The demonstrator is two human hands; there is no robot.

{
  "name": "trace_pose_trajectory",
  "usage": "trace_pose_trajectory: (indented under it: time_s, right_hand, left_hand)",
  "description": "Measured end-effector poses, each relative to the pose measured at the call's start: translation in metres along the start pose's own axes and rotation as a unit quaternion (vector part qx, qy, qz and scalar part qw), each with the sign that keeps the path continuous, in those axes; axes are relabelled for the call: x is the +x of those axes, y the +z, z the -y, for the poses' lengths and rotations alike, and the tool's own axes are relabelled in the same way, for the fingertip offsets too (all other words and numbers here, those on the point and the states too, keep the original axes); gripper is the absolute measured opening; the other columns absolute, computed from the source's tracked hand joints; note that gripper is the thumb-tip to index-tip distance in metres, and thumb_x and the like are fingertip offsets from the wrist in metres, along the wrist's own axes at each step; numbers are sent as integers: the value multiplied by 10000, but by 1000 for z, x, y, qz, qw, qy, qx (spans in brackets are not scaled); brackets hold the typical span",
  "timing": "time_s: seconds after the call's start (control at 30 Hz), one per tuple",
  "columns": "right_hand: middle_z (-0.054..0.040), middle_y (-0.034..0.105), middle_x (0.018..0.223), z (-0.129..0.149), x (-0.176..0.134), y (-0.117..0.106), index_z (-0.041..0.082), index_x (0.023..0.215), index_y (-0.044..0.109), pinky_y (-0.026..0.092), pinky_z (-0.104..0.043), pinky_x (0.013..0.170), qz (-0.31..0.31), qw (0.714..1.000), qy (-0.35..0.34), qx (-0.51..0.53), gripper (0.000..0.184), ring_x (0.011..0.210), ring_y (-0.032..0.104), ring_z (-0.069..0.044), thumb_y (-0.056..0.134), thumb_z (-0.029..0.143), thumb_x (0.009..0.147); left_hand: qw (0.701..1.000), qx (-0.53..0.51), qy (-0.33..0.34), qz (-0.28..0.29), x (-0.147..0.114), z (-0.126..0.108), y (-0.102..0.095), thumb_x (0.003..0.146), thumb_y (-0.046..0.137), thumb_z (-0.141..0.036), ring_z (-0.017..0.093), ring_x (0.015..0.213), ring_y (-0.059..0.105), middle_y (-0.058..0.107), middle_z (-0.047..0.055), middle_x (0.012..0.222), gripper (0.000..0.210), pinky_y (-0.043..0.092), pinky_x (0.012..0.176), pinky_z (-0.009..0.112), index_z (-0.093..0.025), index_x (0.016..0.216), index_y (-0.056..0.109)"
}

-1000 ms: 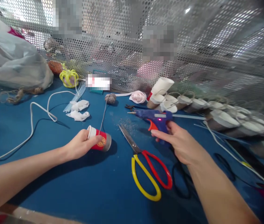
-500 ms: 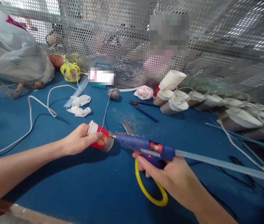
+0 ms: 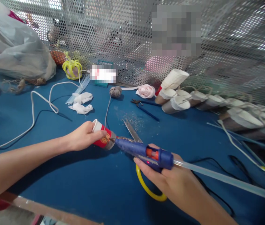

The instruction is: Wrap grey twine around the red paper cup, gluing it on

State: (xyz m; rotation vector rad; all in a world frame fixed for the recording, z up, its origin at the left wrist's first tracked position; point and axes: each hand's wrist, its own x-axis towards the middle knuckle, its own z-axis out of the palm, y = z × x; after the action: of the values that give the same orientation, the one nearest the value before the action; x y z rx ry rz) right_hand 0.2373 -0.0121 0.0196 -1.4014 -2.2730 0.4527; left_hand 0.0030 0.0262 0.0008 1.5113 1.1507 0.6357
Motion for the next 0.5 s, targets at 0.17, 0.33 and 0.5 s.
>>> trace_pose_trajectory:
  time_s: [0.17,0.33,0.5]
  right_hand:
    - [-36,583,567,9,4,-6,273,710,590,453,-297,447,40,998,21,43,194,487,530,-176,445,374,790]
    - [-20,555,576,13,4,-9,263,663,505,446,-300,462,84,995,47,30,140,485,500,-166,486,344,776]
    - [-16,554,606,12,4,-11,249,656,479,449,-280,485,89,994,54,29,130,520,515,-162,503,310,768]
  left_hand:
    - [1000,8,2,-3,0,0,0,761,464,-350,91,479,393,516,-12,532,310,275,436,197,-96,716,637]
    - [1000,3,5,-11,0,1,0,751,481,-346,105,488,447,581,8,560,311,308,444,200,-93,749,662]
    - [1000,20,7,-17,-1,0,1,756,470,-366,88,460,409,540,-7,519,326,283,429,195,-97,662,628]
